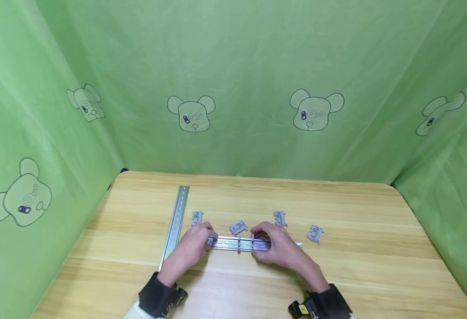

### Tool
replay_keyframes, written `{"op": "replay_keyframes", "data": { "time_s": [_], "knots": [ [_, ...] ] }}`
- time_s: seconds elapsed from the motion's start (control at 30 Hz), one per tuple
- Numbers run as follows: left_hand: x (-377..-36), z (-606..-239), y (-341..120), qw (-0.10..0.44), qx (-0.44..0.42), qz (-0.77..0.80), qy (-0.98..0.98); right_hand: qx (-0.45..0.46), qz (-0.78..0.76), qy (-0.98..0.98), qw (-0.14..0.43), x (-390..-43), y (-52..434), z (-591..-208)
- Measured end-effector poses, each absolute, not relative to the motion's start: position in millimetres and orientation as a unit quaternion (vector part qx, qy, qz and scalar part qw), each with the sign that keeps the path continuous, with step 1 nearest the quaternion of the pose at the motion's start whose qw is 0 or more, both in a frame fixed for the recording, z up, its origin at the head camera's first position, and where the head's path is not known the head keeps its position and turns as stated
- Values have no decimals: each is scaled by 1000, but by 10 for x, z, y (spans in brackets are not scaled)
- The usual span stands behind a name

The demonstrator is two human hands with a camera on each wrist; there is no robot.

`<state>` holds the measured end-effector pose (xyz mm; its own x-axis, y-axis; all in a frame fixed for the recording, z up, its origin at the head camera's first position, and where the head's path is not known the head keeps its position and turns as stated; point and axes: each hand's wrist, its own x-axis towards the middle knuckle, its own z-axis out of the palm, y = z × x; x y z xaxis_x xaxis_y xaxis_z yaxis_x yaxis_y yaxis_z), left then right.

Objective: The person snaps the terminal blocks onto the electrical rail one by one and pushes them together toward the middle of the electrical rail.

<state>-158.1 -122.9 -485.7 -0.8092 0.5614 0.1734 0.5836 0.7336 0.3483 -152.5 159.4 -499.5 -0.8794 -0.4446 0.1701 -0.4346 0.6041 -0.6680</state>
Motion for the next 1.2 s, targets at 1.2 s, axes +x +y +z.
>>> {"op": "replay_keyframes", "data": {
  "time_s": [1.2],
  "knots": [
    [-1579,-4876,-1244,28,-307,-199,-930,-261,-382,886,20,-1507,1425,-4939]
  ]
}}
